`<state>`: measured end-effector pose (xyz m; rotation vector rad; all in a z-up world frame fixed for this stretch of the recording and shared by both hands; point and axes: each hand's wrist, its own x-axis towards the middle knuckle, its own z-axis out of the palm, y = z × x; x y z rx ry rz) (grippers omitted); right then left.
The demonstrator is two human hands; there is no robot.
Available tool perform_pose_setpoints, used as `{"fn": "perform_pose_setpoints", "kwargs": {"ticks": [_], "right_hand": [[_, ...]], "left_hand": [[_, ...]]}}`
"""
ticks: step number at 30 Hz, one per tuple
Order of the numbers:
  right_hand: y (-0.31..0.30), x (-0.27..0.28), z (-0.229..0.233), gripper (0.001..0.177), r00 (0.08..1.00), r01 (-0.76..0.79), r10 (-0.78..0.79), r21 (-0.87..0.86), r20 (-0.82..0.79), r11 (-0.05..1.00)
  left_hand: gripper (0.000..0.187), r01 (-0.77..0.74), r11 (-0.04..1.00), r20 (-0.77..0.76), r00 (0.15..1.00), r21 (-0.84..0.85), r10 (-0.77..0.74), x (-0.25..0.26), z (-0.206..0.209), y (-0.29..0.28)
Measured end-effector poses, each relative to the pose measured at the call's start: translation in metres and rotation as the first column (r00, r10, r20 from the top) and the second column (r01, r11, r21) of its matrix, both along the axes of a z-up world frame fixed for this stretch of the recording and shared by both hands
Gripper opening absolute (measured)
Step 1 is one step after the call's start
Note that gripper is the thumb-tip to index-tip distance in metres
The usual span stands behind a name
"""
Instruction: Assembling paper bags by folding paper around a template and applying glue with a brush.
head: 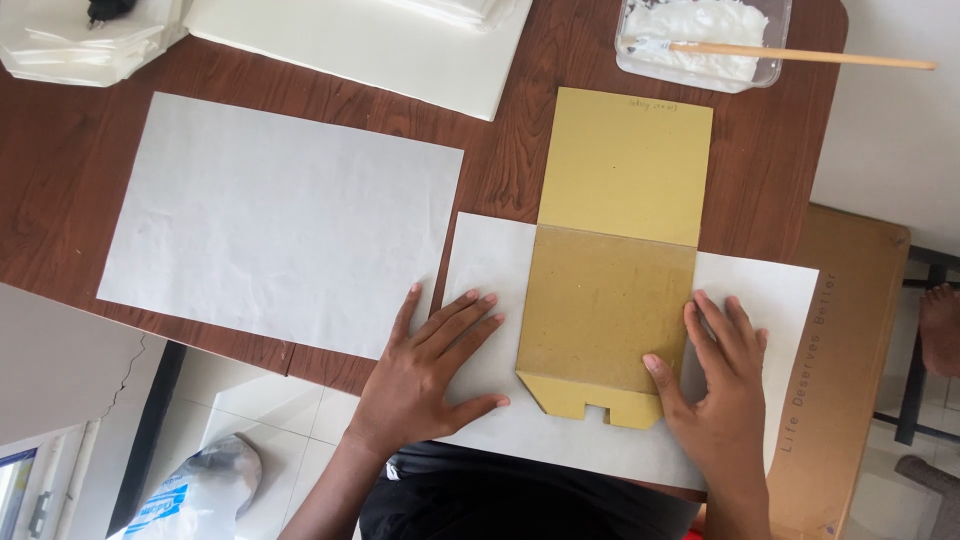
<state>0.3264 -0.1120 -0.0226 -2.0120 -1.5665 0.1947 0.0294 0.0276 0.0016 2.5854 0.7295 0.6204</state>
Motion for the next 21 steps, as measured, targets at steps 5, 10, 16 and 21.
{"fn": "perform_pose_setpoints", "kwargs": {"ticks": [5, 10, 16, 21], "right_hand": [[0.005, -0.009, 0.014, 0.067, 0.997, 0.063, -0.065, -0.057, -0.04, 0.996], [0.0, -0.005, 0.004, 0.047, 0.998, 0.037, -0.034, -0.052, 0.05, 0.998], [0.002, -0.005, 0.018, 0.039, 0.996, 0.08, -0.076, -0.087, 0.054, 0.993], [-0.004, 0.0, 0.023, 0.052, 0.965, 0.081, -0.015, -0.243, 0.26, 0.967]], "left_hand": [[0.056, -0.041, 0.999, 0.031, 0.999, 0.025, 0.04, 0.004, -0.001, 0.0], [0.058, -0.017, 1.0, -0.004, 1.0, 0.002, 0.017, 0.004, 0.007, 0.0], [0.059, -0.042, 0.999, -0.026, 0.999, 0.029, 0.043, 0.005, 0.002, 0.0], [0.066, -0.058, 0.998, -0.039, 0.998, 0.015, 0.059, 0.006, 0.001, -0.002]]}}
